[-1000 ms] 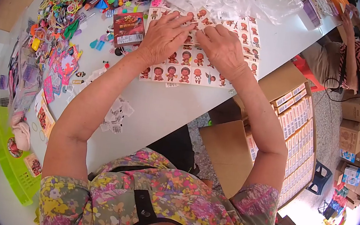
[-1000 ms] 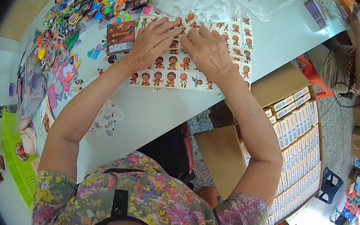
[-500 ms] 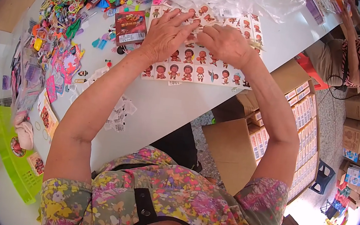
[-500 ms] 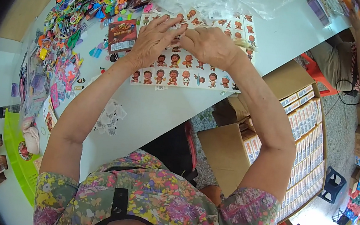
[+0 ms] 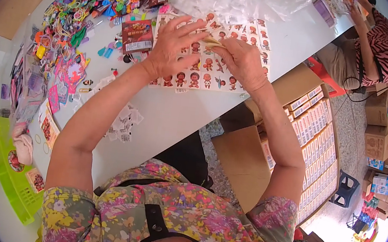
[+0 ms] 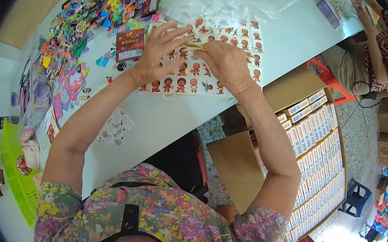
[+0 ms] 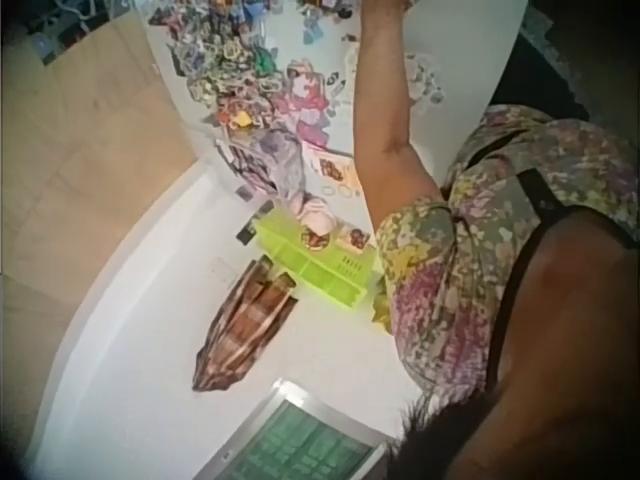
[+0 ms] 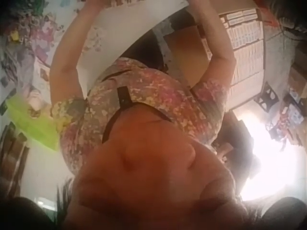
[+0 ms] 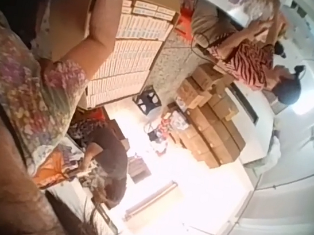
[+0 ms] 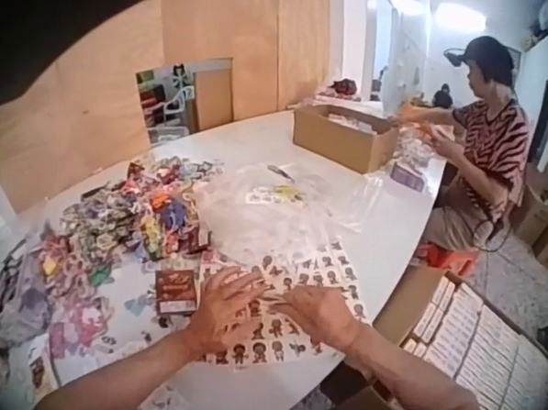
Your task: Applying labels to toy packaging and organizing them on a workbench.
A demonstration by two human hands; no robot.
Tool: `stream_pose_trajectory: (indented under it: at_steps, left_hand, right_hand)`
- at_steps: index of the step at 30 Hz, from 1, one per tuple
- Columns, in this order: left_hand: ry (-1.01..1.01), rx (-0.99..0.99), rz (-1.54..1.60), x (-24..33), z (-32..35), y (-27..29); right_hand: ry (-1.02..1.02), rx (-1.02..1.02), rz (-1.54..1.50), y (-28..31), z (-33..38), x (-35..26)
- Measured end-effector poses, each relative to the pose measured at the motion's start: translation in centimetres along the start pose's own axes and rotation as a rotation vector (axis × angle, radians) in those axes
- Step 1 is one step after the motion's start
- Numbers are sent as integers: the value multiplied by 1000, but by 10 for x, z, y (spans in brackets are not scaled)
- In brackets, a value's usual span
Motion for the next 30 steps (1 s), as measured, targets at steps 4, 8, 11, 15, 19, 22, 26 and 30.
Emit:
stream_pose_trajectory:
  at_steps: [4, 8, 11, 15, 19, 22, 26, 30]
  left_hand:
    - [372, -20, 273, 38, -15, 6]
    - [563, -45, 405, 27, -13, 11]
    - [1096, 342, 752, 25, -17, 11]
    - [963, 293, 501, 3, -20, 11]
    - [262, 241, -33, -28, -32, -4]
    - [125, 184, -242, -38, -16, -16]
    - [-39, 240, -324, -17, -6, 3]
    - [-184, 33, -157, 12, -3, -11]
  right_hand:
    - [5, -100, 31, 8, -8, -9]
    - [-27, -184, -83, 15, -15, -28]
    - [-296, -80, -361, 17, -18, -38]
    - [-296, 161, -186, -3, -27, -14]
    - [42, 117, 145, -49, -40, 11]
    - [-8, -29, 181, -51, -37, 11]
    - [-30, 4, 116, 6, -25, 29]
    - [-22, -284, 20, 43, -8, 42]
Point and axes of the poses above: each hand's wrist, its own z-axis away from the middle knuckle, its own y-axis out of the back of the hand, x = y × z, the point moved 1 cm from there along -z, towards the middle knuckle, and after that the axes turned 13 degrees about x, right-handed, at the moved point
